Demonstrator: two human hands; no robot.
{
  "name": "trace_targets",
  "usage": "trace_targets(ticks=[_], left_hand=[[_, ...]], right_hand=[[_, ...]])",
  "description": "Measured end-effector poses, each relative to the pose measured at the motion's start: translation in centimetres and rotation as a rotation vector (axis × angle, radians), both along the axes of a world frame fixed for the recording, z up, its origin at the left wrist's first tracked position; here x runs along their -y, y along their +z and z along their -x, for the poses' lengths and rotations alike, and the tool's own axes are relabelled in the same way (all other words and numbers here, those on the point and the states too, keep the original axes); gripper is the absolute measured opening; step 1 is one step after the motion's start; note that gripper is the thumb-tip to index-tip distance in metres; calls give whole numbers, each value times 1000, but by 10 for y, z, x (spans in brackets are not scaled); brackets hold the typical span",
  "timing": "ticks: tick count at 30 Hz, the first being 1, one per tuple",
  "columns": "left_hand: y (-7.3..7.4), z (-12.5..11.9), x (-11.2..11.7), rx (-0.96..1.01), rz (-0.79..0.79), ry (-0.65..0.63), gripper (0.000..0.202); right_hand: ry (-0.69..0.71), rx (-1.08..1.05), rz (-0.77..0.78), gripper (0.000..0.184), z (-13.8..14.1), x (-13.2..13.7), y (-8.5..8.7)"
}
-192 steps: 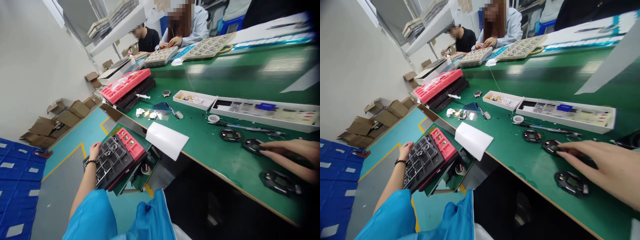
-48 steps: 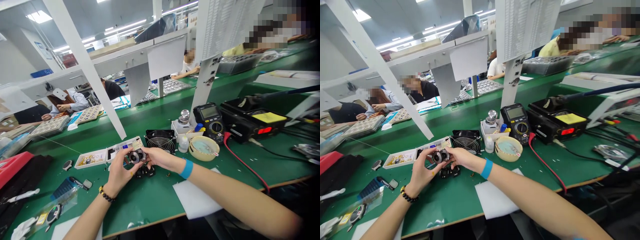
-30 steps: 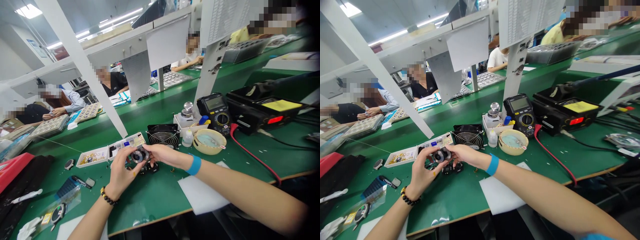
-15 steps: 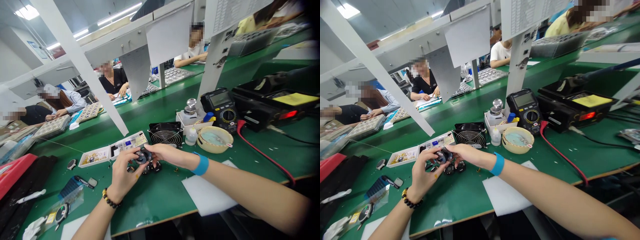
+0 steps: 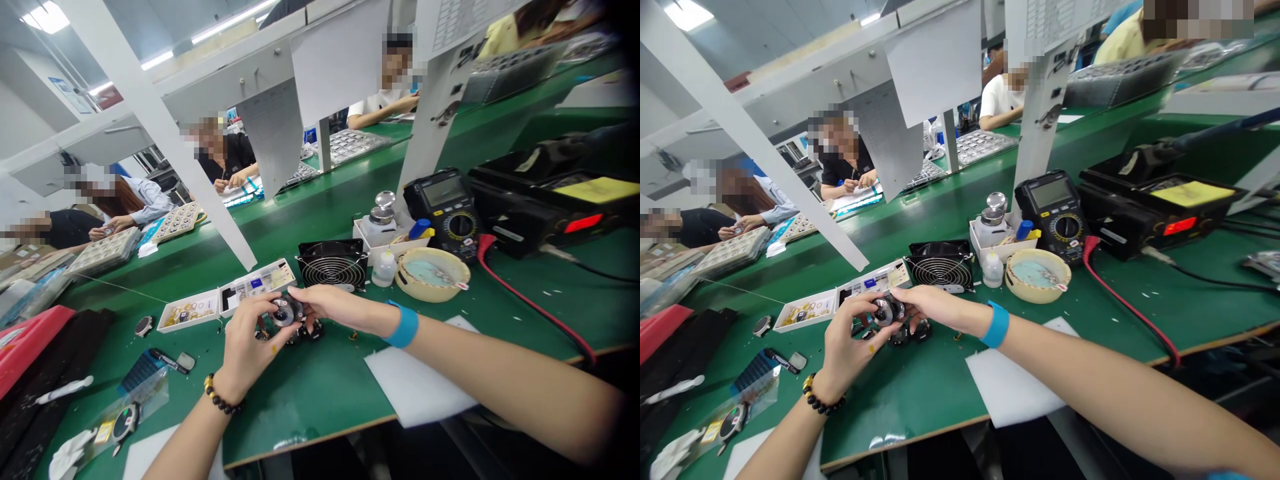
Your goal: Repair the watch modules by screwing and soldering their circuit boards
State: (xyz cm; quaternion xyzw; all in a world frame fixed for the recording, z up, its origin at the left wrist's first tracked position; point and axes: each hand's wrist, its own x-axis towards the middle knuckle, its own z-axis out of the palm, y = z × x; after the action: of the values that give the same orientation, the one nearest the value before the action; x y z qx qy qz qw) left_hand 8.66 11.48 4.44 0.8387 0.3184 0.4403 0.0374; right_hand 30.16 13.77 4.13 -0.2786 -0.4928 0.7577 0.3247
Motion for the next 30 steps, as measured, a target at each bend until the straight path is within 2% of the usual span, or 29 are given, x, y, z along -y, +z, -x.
trace_targets(ticks=[7, 15, 25, 28, 30], left_hand=[[-1, 1, 2, 7, 45, 22, 35], [2, 1, 5, 169, 185, 73, 36], [1, 1, 8, 265, 293, 73, 50], [2, 1, 9, 327, 364, 52, 58], [4, 0, 8, 402, 468, 40, 59]], right_hand=[[-7, 13, 5, 48, 0, -1, -2], [59, -38, -28, 58, -1, -2, -1], [37, -91, 0, 50, -4, 2, 3], [38, -96, 9, 47, -4, 2, 3], [48, -87, -5, 48, -3, 2, 4]])
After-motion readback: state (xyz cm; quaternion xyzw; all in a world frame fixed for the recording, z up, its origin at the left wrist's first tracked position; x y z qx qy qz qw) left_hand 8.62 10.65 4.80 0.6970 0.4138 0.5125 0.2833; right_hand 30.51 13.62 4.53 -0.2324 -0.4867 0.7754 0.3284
